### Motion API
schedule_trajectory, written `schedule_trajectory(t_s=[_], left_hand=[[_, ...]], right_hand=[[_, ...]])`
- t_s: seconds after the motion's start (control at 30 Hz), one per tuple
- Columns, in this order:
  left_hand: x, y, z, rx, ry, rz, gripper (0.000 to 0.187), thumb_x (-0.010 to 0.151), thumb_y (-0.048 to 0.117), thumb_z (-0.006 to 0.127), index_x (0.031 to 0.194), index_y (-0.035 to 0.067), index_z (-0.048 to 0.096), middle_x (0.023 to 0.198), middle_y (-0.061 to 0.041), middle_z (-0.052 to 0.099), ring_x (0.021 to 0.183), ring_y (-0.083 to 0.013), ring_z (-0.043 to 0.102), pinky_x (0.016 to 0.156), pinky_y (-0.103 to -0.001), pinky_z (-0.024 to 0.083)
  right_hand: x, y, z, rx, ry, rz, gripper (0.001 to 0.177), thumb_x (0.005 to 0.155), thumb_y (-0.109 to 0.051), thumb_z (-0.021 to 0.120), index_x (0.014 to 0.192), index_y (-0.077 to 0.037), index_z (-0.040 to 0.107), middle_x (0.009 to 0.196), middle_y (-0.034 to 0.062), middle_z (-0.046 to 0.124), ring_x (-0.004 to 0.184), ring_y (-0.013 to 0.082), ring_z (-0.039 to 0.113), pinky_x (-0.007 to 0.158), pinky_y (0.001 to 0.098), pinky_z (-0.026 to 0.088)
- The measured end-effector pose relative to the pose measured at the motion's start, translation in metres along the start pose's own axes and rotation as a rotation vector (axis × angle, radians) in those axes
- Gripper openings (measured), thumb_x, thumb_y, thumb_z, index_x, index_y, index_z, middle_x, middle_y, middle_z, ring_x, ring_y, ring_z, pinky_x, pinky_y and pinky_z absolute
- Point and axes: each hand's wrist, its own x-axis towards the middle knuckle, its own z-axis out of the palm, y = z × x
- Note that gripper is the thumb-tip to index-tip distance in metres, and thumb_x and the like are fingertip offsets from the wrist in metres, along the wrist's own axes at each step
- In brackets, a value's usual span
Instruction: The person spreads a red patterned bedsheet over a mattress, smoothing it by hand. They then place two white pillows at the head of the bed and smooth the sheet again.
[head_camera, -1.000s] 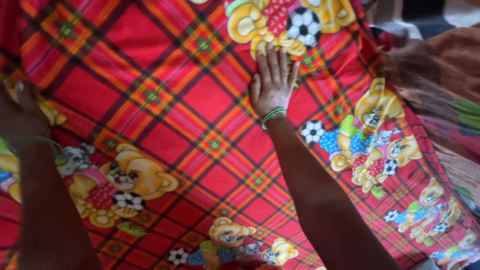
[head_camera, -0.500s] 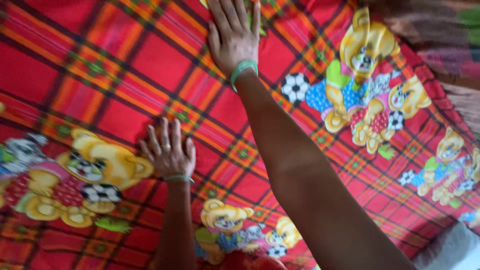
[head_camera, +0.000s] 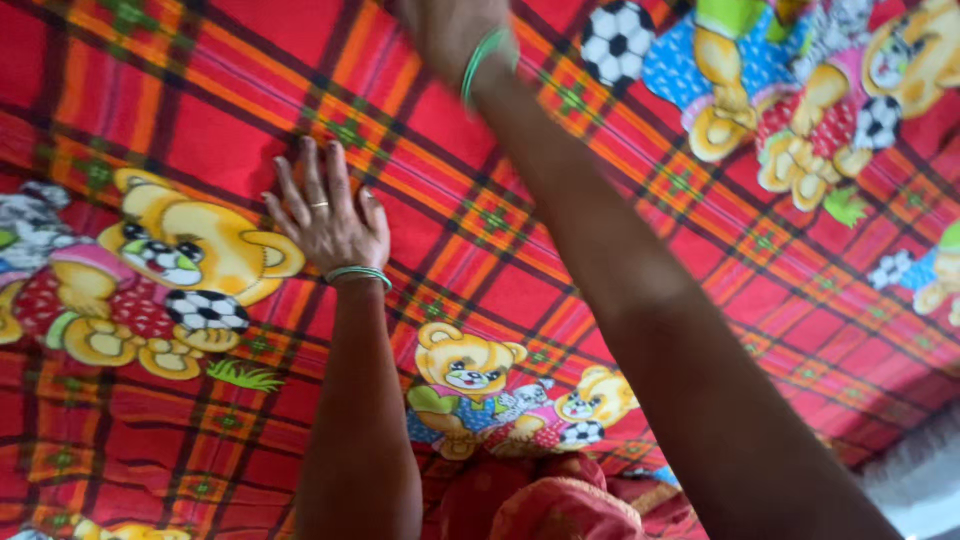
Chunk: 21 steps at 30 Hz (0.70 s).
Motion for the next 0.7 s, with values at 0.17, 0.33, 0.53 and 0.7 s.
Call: schedule_trajectory(t_s=[0.17, 0.33, 0.53, 0.7], left_hand=[[-0.001, 0.003, -0.005, -0.022, 0.016, 0.002, 0.058, 0.108, 0.037, 0.052, 0.162, 0.017, 0.047, 0.170, -0.009, 0.035, 0.157, -0.0420, 0.026, 0.126, -0.066, 0.015], [0.002, 0.004, -0.006, 0.026, 0.018, 0.006, 0.058, 0.107, 0.034, 0.050, 0.162, 0.018, 0.047, 0.170, -0.009, 0.036, 0.157, -0.0408, 0.026, 0.125, -0.065, 0.013], [0.002, 0.005, -0.009, 0.006, -0.032, -0.007, 0.061, 0.104, 0.032, 0.052, 0.162, 0.016, 0.045, 0.170, -0.011, 0.034, 0.157, -0.0424, 0.025, 0.125, -0.065, 0.015], [0.010, 0.011, -0.007, -0.022, 0.017, -0.017, 0.059, 0.104, 0.032, 0.054, 0.161, 0.017, 0.046, 0.170, -0.009, 0.035, 0.157, -0.0417, 0.026, 0.126, -0.066, 0.016]], right_hand=[[-0.233, -0.112, -0.050, -0.055, -0.163, -0.398, 0.073, 0.099, -0.040, 0.049, 0.163, -0.008, 0.031, 0.170, 0.0069, 0.031, 0.159, 0.0242, 0.022, 0.126, 0.0594, 0.010], [-0.346, -0.005, -0.019, 0.190, -0.092, -0.758, 0.058, 0.109, -0.038, 0.049, 0.163, -0.023, 0.032, 0.173, 0.0025, 0.028, 0.163, 0.0233, 0.021, 0.135, 0.0567, 0.009], [-0.331, 0.171, -0.048, 0.039, 0.418, 0.512, 0.052, 0.115, -0.022, 0.059, 0.162, 0.000, 0.046, 0.169, 0.0198, 0.039, 0.162, 0.0380, 0.030, 0.133, 0.0593, 0.017], [-0.302, 0.008, -0.048, -0.185, -0.162, 0.217, 0.070, 0.087, -0.044, 0.064, 0.147, -0.011, 0.051, 0.157, 0.0247, 0.040, 0.148, 0.0462, 0.028, 0.112, 0.0764, 0.020]])
